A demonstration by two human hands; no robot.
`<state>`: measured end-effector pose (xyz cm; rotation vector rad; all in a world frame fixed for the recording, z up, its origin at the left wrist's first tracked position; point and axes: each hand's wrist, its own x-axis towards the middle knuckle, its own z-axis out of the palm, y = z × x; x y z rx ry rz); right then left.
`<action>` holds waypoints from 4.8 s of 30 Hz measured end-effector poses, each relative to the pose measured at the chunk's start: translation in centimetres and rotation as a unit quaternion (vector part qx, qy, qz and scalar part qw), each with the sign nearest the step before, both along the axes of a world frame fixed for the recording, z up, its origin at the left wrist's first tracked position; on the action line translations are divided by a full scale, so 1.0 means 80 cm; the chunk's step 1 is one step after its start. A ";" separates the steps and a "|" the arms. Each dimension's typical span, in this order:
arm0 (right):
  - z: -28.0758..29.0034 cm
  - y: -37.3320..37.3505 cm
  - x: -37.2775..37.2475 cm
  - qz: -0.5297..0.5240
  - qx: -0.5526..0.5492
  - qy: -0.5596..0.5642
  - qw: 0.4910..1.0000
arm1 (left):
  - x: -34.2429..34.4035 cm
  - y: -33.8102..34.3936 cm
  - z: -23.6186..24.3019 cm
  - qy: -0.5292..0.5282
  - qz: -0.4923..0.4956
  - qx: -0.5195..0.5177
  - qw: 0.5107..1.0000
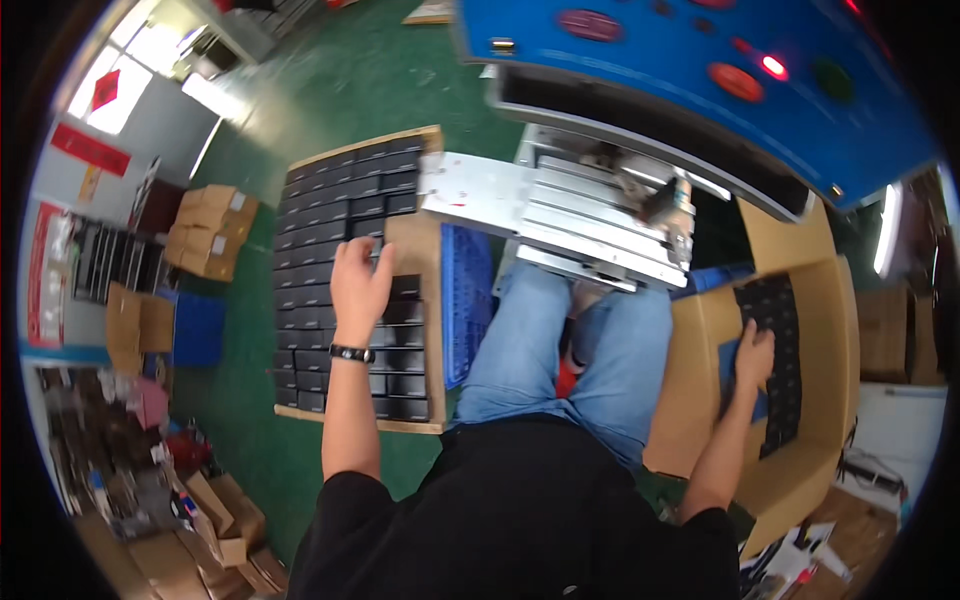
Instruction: Operate a pad printing machine to apply prints to small plastic components.
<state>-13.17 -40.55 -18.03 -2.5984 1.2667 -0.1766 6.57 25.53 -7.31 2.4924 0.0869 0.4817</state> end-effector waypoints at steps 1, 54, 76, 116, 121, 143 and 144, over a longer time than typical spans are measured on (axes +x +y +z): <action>-0.007 -0.001 0.003 -0.017 -0.015 -0.012 1.000 | 0.004 0.017 -0.011 -0.036 0.007 0.068 0.997; 0.063 0.146 -0.008 0.006 0.228 -0.425 0.876 | 0.065 -0.393 0.081 0.183 -0.391 -0.271 0.860; -0.008 0.098 0.032 0.216 0.162 -0.190 0.944 | 0.034 -0.030 0.003 0.040 -0.055 0.010 0.998; 0.229 0.215 0.127 0.318 0.190 -0.510 0.776 | 0.056 -0.364 0.088 -0.009 -0.411 -0.093 0.907; 0.151 0.141 -0.005 0.104 0.301 -0.515 0.796 | 0.065 -0.385 0.075 0.103 -0.438 -0.142 0.882; -0.010 -0.004 -0.063 -0.007 0.001 -0.068 0.998 | 0.040 -0.108 0.012 0.014 -0.112 -0.076 0.991; -0.007 0.000 -0.062 -0.002 0.003 -0.078 0.997 | 0.048 -0.085 0.007 0.044 -0.078 -0.032 0.995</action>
